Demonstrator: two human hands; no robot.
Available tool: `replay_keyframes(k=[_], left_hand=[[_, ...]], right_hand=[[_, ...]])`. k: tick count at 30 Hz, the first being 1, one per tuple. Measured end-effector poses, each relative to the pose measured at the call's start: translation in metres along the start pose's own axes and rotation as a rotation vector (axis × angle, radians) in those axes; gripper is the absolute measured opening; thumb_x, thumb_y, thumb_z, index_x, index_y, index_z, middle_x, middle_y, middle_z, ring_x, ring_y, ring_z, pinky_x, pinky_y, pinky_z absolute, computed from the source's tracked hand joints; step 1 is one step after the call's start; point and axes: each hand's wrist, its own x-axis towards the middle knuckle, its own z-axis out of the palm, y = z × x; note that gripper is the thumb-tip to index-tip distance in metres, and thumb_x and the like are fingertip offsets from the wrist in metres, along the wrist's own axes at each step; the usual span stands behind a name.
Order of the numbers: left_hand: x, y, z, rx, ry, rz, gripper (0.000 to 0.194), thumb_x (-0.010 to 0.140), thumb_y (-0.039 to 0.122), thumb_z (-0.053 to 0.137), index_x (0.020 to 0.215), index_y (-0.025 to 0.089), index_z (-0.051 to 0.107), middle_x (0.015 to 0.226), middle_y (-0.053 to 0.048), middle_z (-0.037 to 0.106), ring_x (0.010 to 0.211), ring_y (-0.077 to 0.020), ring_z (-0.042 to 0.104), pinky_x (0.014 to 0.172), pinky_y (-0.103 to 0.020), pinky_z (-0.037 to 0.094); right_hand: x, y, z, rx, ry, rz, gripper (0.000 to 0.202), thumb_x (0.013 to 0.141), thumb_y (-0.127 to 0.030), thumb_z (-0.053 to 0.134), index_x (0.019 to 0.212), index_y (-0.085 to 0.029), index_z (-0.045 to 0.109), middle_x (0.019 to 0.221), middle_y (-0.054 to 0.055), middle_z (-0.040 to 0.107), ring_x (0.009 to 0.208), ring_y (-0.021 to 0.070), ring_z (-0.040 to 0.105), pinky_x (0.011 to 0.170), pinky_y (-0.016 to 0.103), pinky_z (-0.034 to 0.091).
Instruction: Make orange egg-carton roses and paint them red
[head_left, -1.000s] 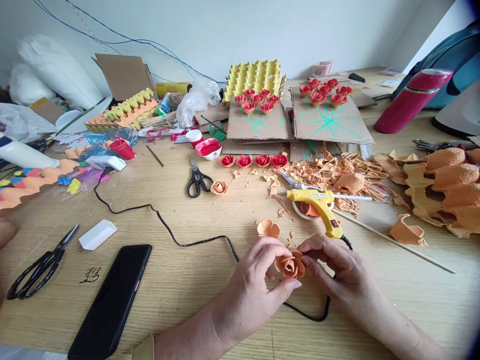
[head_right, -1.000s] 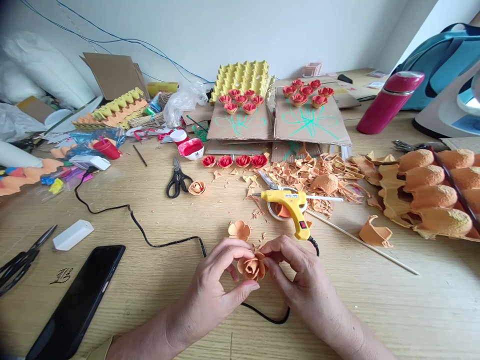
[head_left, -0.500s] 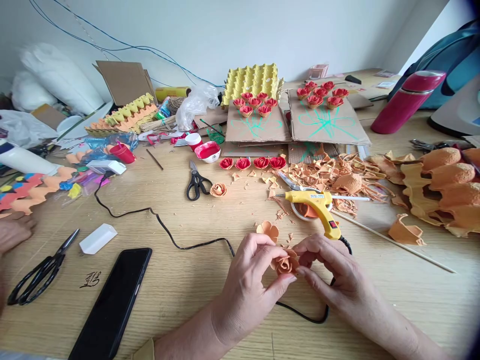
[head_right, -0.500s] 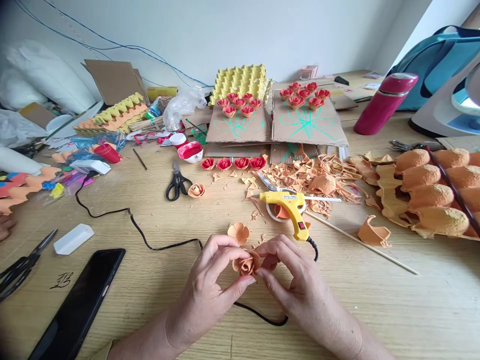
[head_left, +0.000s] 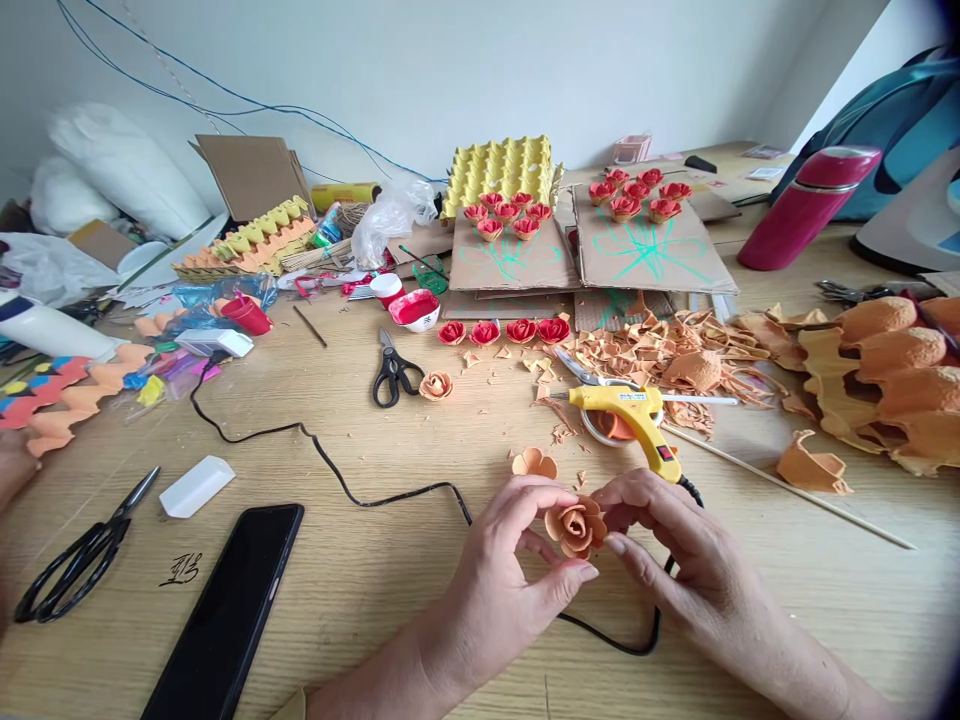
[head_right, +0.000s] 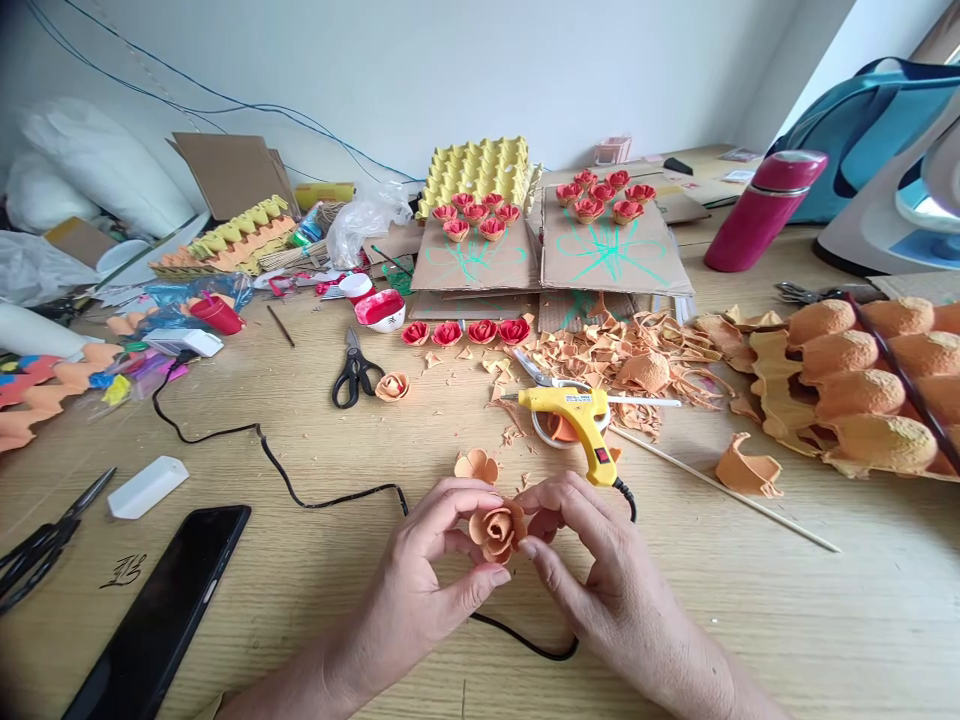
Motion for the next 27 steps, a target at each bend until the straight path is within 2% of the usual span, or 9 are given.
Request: replay_keyframes(k=[3,10,17,24,27], left_hand=[[-0.0013,-0.0003,0.0013,0.028,0.0,0.005,0.043,0.081,0.003,0.081,0.117,0.023,0.07,0.119,-0.007,0.07,0.103,-0.0197,0.073,0.077,-0.024,0.066],[-0.0069,-0.0065,0.0028,0.058,0.045,0.026,0.064,0.079,0.0,0.08,0.134,0.026,0.062,0.125,-0.007,0.069,0.105,-0.0195,0.072,0.078,-0.023,0.066],[-0.0045,-0.0055,0.0009,0.083,0.042,0.048,0.053,0.081,0.006,0.083,0.129,0.025,0.068,0.122,-0.009,0.07,0.101,-0.0211,0.073,0.076,-0.026,0.066],[-0.0026,-0.0037,0.0003,-0.071,0.044,-0.064,0.047,0.082,0.014,0.085,0.125,0.023,0.067,0.113,-0.006,0.075,0.091,-0.0178,0.074,0.073,-0.023,0.062],[-0.0033,-0.0041,-0.0005,-0.078,0.067,-0.076,0.049,0.081,0.014,0.086,0.125,0.022,0.067,0.113,-0.006,0.074,0.089,-0.0163,0.072,0.07,-0.02,0.06]], right_hand=[[0.0002,0.0008,0.0002,0.0,0.03,-0.003,0.016,0.108,-0.025,0.057,0.123,-0.03,0.061,0.104,0.002,0.068,0.091,0.0151,0.067,0.081,0.027,0.057],[-0.0003,0.002,0.0006,0.01,0.026,0.013,0.02,0.108,-0.025,0.056,0.126,-0.031,0.059,0.104,0.002,0.068,0.092,0.0162,0.068,0.082,0.028,0.059],[0.0,0.0001,0.0004,0.019,0.024,0.012,0.02,0.107,-0.025,0.056,0.125,-0.03,0.06,0.1,0.002,0.069,0.089,0.017,0.069,0.081,0.028,0.059],[0.0,0.0008,-0.0021,-0.016,0.07,0.02,0.019,0.106,-0.025,0.058,0.124,-0.031,0.061,0.097,0.002,0.073,0.084,0.0181,0.073,0.075,0.029,0.061],[-0.0019,0.0064,-0.0061,-0.105,0.139,0.008,0.018,0.106,-0.025,0.058,0.123,-0.03,0.061,0.097,0.002,0.071,0.083,0.0179,0.071,0.074,0.03,0.059]])
